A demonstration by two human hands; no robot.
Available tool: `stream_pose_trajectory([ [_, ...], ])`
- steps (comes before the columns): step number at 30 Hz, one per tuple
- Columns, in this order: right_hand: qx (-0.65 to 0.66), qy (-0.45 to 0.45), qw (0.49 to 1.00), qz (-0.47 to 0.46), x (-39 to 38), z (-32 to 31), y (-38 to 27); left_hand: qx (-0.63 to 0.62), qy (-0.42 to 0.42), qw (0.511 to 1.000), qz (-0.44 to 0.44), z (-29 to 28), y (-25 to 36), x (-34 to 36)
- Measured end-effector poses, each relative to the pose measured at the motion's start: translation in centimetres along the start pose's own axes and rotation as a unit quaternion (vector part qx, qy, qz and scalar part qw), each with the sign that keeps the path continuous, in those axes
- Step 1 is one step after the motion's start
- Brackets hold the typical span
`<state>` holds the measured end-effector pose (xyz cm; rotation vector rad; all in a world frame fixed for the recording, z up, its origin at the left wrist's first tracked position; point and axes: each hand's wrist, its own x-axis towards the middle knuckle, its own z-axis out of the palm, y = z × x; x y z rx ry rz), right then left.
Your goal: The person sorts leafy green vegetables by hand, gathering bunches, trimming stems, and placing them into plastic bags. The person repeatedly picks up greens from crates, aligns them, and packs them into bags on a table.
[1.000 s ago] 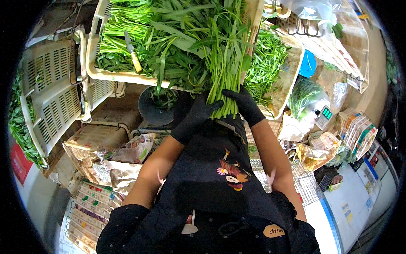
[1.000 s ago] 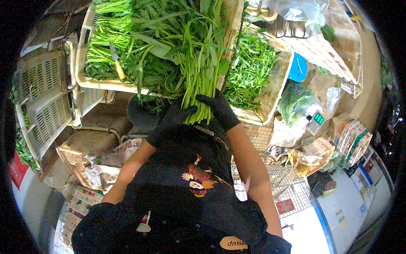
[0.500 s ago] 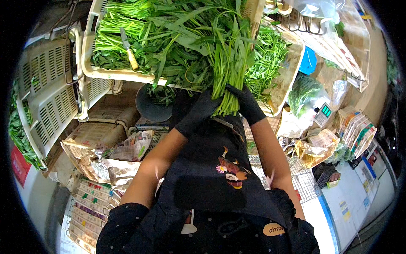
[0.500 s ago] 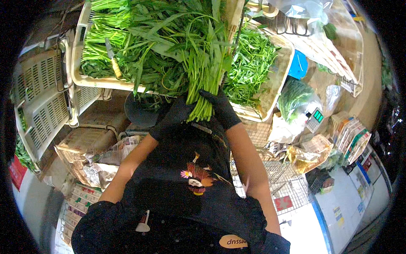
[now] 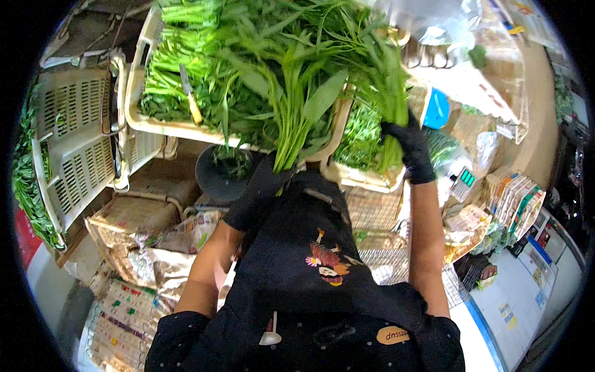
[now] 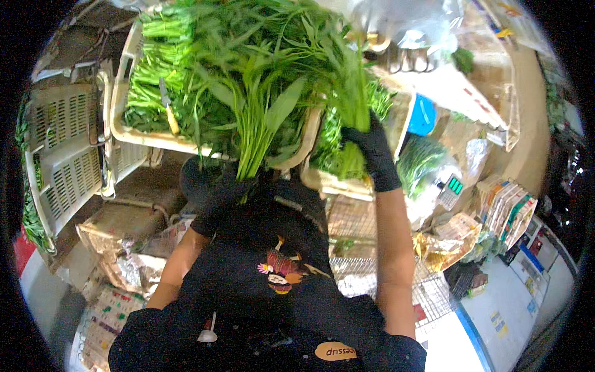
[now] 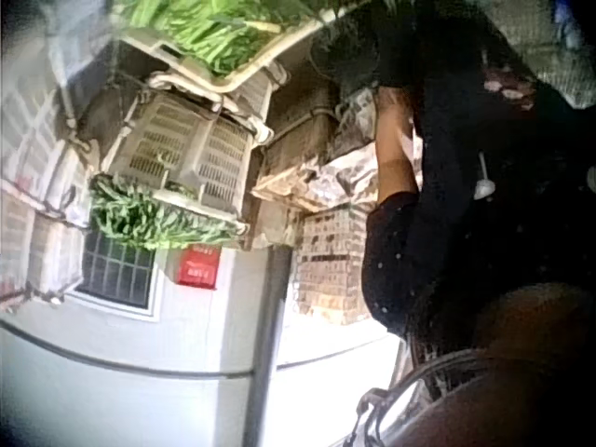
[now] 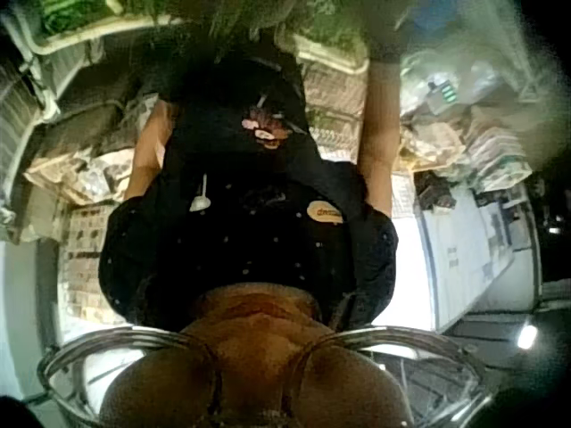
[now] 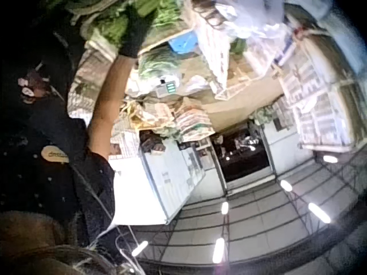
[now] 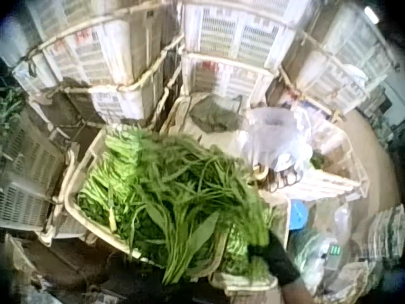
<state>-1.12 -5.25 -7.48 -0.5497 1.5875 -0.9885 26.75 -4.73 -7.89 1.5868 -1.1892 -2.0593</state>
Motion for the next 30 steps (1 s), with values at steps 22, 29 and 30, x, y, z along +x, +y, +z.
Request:
stream_pose_trajectory([
  [22,0.303,-0.034,0.944,-0.123,-17.5,-7.5,-2.1,-0.126,-0.335,0.919,0.167,19.8,12.3,-2.1],
  [29,0.249,-0.002,0.96,-0.126,-22.3,-6.2,-0.7,-0.125,-0.433,0.888,0.088,23.6,9.3,-2.5],
  [30,0.167,0.005,0.975,-0.144,-22.5,-7.1,-0.7,-0.137,-0.458,0.871,0.113,24.4,9.2,-2.5],
])
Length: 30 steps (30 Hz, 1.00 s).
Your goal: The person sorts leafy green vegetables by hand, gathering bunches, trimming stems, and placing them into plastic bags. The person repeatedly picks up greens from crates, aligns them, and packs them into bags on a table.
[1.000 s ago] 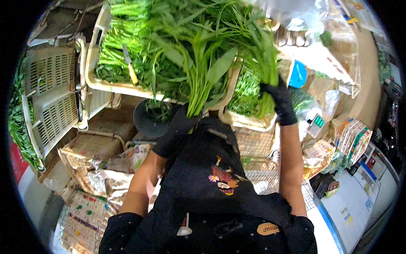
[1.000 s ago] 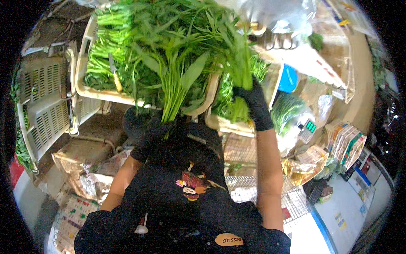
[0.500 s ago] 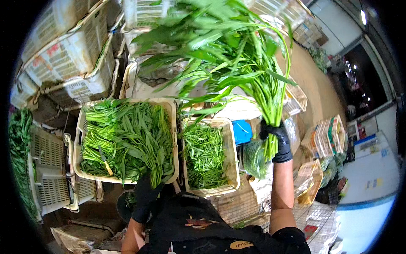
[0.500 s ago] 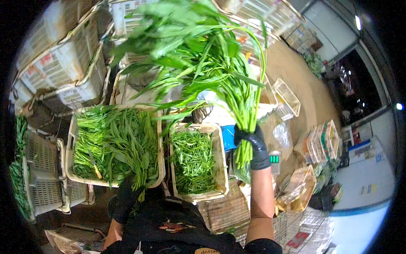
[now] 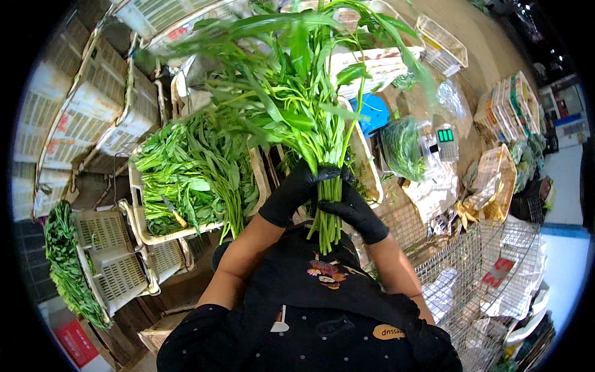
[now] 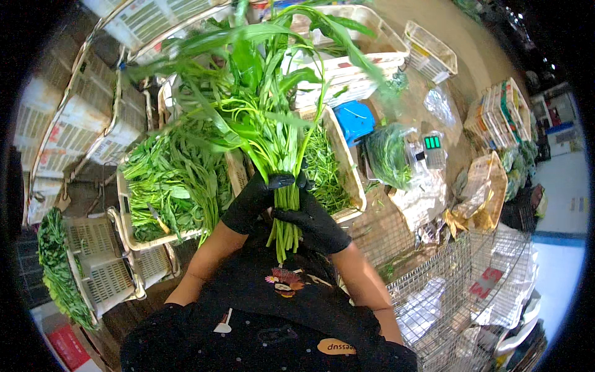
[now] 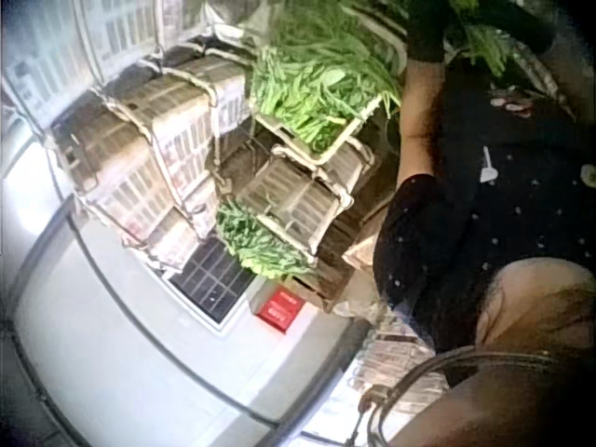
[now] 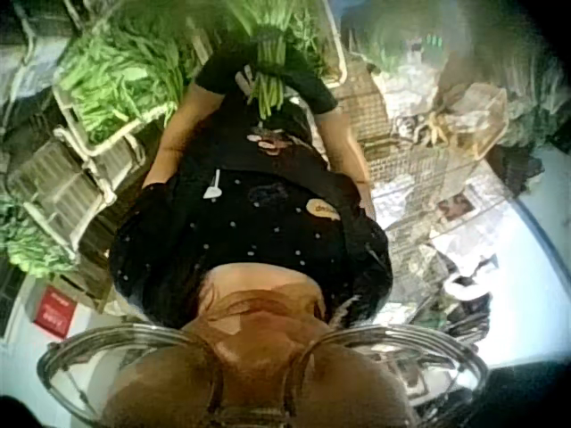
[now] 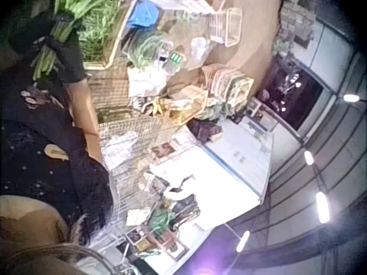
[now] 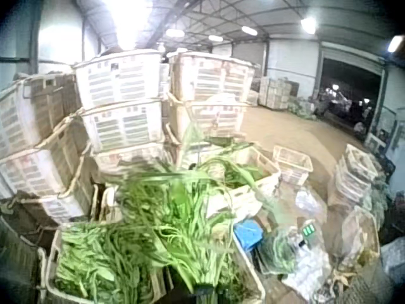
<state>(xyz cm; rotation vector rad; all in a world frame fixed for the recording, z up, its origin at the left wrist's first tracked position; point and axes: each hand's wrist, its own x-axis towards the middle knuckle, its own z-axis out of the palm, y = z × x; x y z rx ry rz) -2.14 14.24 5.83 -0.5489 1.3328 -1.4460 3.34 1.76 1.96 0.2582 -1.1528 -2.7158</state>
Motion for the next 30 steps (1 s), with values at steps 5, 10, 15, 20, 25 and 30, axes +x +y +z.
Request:
stream_pose_trajectory([
  [5,-0.304,0.129,0.933,-0.141,-2.5,-6.7,-1.2,0.049,0.065,0.997,-0.015,-4.6,-4.2,1.9],
  [10,-0.414,0.231,0.784,-0.402,1.1,-3.1,-5.7,0.208,0.064,0.976,0.029,-0.6,-0.8,1.4],
  [15,-0.39,0.195,0.779,-0.45,4.0,-4.6,-8.9,0.251,0.059,0.965,0.055,-2.1,-1.5,0.8],
  [20,-0.444,0.18,0.792,-0.379,4.0,-4.6,-9.6,0.277,0.053,0.959,0.039,-1.9,-0.8,-0.5],
  [25,-0.424,0.172,0.826,-0.33,5.6,-8.3,-6.6,0.278,0.054,0.959,-0.004,-2.2,-0.3,-1.1],
  [30,-0.51,0.253,0.725,-0.388,5.6,-10.1,-5.7,0.222,0.033,0.973,-0.051,-0.9,1.8,-1.7],
])
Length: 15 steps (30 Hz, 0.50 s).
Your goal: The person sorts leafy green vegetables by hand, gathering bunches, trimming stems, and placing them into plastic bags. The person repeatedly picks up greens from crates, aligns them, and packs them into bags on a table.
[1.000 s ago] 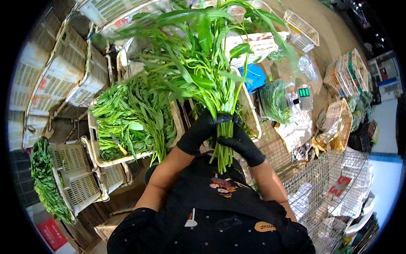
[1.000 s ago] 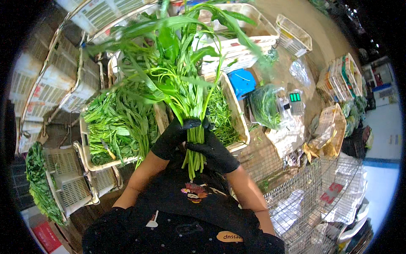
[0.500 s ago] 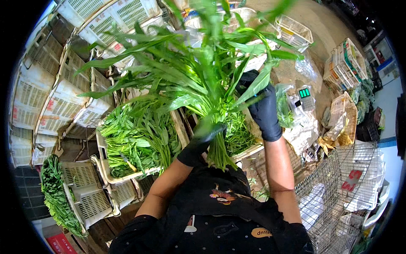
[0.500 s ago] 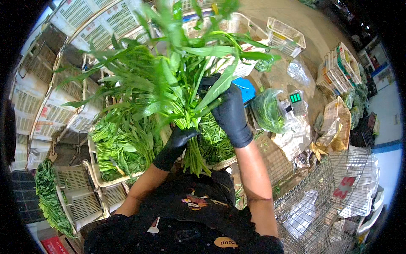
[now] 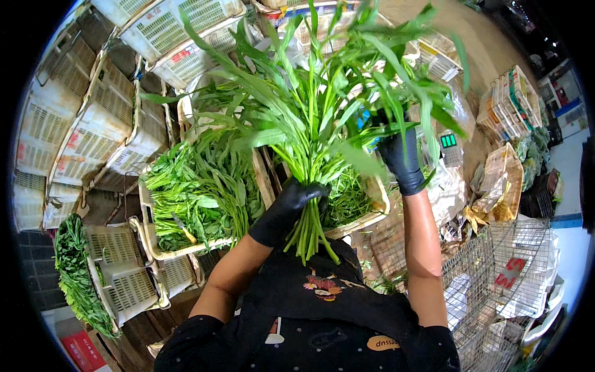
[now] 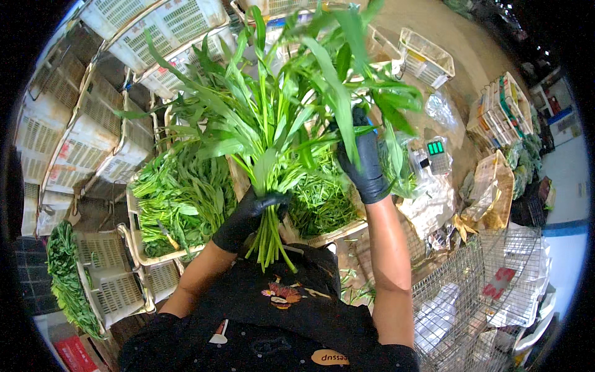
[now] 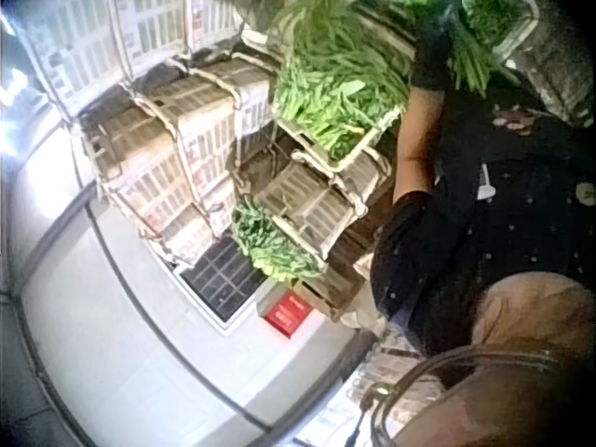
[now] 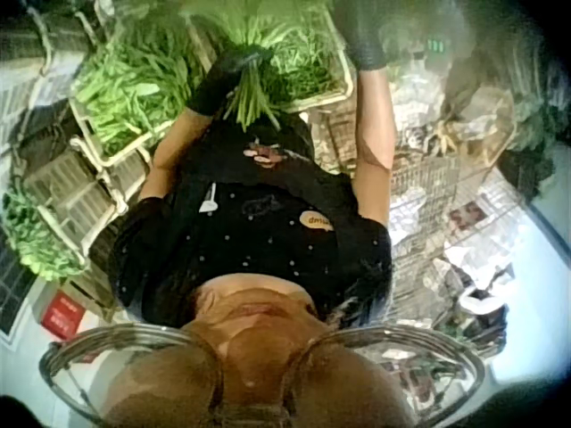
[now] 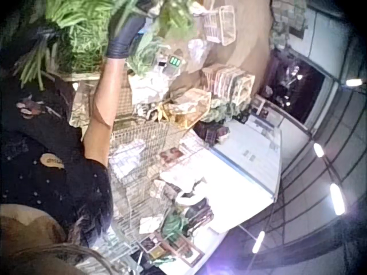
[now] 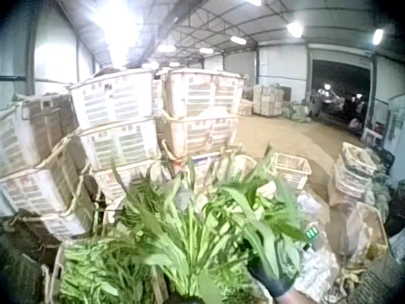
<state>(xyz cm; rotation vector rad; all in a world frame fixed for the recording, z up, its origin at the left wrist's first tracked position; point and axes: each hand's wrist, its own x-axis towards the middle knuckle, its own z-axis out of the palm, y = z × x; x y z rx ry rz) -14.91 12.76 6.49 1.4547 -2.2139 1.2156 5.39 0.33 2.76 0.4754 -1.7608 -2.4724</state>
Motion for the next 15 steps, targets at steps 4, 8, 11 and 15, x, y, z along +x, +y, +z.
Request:
stream_pose_trajectory([
  [4,0.095,0.038,0.981,0.165,-1.5,1.0,6.3,0.06,-0.004,0.998,0.018,0.1,0.7,-0.4],
  [8,0.034,-0.093,0.971,0.217,-8.3,2.0,9.6,0.042,0.046,0.998,0.013,-0.6,-1.4,0.3],
  [11,0.109,-0.119,0.962,0.222,-15.6,4.3,6.0,0.175,0.132,0.974,0.048,-1.2,-2.8,1.2],
  [15,0.302,-0.167,0.882,0.321,-9.3,5.5,-7.9,0.038,0.173,0.982,0.072,-1.0,-3.8,1.5],
])
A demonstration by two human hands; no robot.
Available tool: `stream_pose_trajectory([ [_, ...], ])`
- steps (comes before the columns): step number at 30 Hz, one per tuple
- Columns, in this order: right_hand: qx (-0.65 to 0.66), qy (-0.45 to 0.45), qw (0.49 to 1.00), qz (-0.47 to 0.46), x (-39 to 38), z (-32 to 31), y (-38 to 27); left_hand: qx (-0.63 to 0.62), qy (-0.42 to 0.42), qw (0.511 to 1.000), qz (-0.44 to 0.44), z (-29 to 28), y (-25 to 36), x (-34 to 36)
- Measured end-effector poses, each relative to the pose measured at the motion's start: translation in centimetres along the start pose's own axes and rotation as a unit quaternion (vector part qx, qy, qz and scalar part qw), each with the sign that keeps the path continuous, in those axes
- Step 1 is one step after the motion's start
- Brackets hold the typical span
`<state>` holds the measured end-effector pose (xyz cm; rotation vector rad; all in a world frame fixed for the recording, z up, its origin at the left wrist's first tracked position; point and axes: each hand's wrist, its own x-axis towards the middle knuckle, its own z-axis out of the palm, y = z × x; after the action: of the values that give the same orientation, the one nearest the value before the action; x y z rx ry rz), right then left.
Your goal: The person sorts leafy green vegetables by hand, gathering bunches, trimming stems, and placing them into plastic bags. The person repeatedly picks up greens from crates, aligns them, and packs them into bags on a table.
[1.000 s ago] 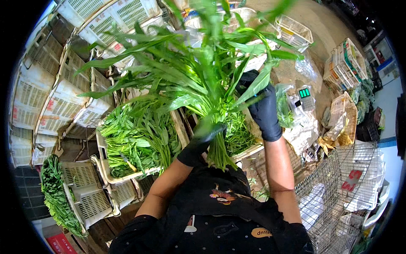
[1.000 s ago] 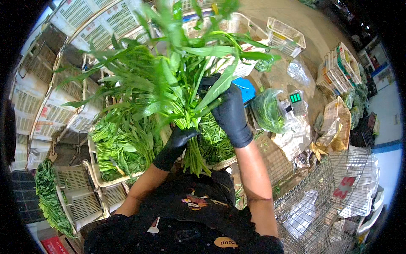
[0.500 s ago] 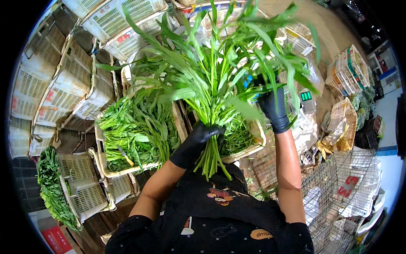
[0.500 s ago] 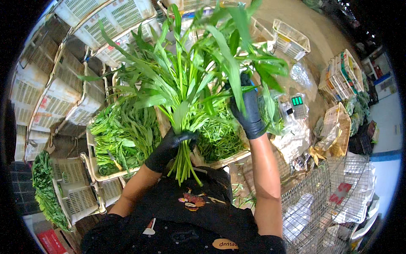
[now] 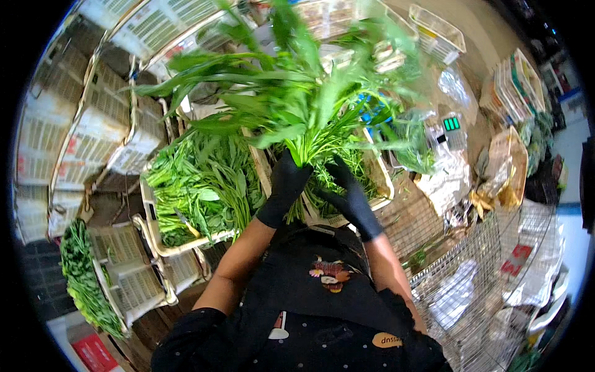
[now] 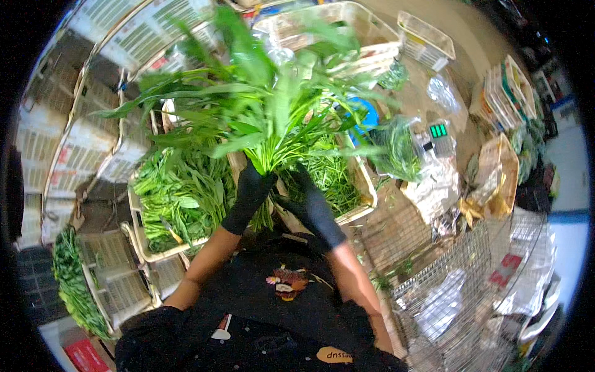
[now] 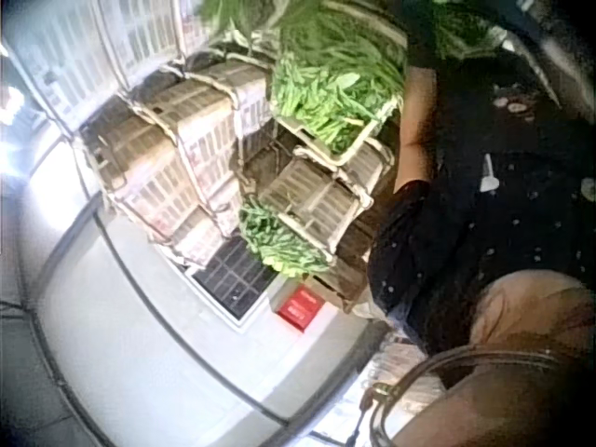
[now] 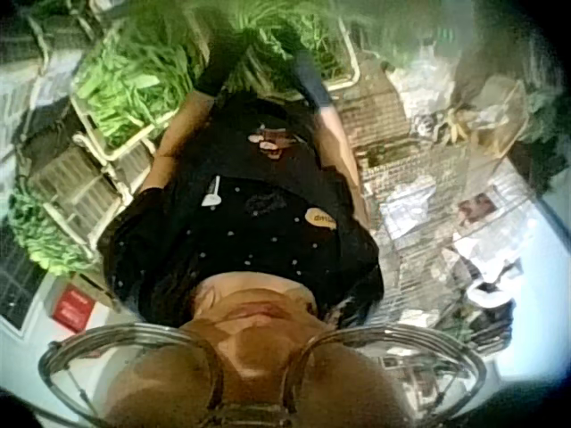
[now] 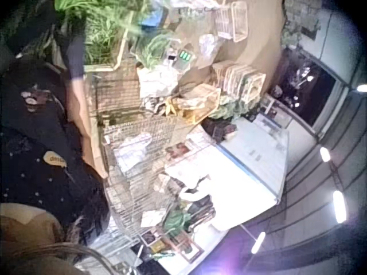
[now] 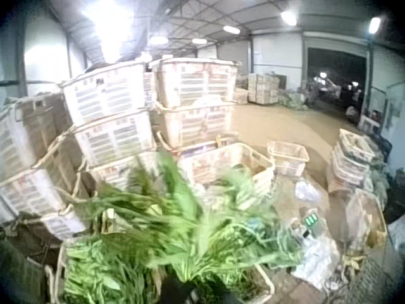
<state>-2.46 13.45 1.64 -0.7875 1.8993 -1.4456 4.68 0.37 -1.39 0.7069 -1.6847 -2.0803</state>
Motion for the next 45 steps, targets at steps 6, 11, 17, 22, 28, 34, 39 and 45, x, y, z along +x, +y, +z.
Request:
stream_pose_trajectory([
  [6,0.197,0.09,0.975,-0.043,4.8,3.3,3.9,0.372,0.04,0.892,0.253,0.7,-4.2,1.4],
  [11,0.296,0.073,0.951,-0.059,2.4,-0.3,1.1,0.29,0.005,0.932,0.216,3.0,-0.1,-0.7],
  [17,0.208,-0.047,0.976,-0.033,0.6,-3.0,1.4,0.081,-0.295,0.952,-0.025,2.1,3.1,-1.0],
  [22,0.226,-0.006,0.971,-0.08,1.5,-5.0,-1.9,-0.044,-0.237,0.97,-0.025,3.3,1.6,-1.3],
  [28,0.252,0.171,0.95,-0.065,-1.2,-6.2,0.8,-0.078,-0.238,0.967,-0.046,3.6,1.0,-0.3],
  [34,0.372,0.193,0.907,-0.041,2.2,-6.5,1.1,-0.099,-0.229,0.968,-0.024,3.5,0.4,0.3],
  [39,0.301,0.221,0.928,-0.017,2.7,-6.1,1.4,-0.01,-0.22,0.975,-0.002,3.2,-0.1,0.9],
  [45,0.161,0.192,0.968,-0.01,-0.2,-9.0,0.8,0.245,-0.125,0.956,0.104,4.5,1.1,0.6],
])
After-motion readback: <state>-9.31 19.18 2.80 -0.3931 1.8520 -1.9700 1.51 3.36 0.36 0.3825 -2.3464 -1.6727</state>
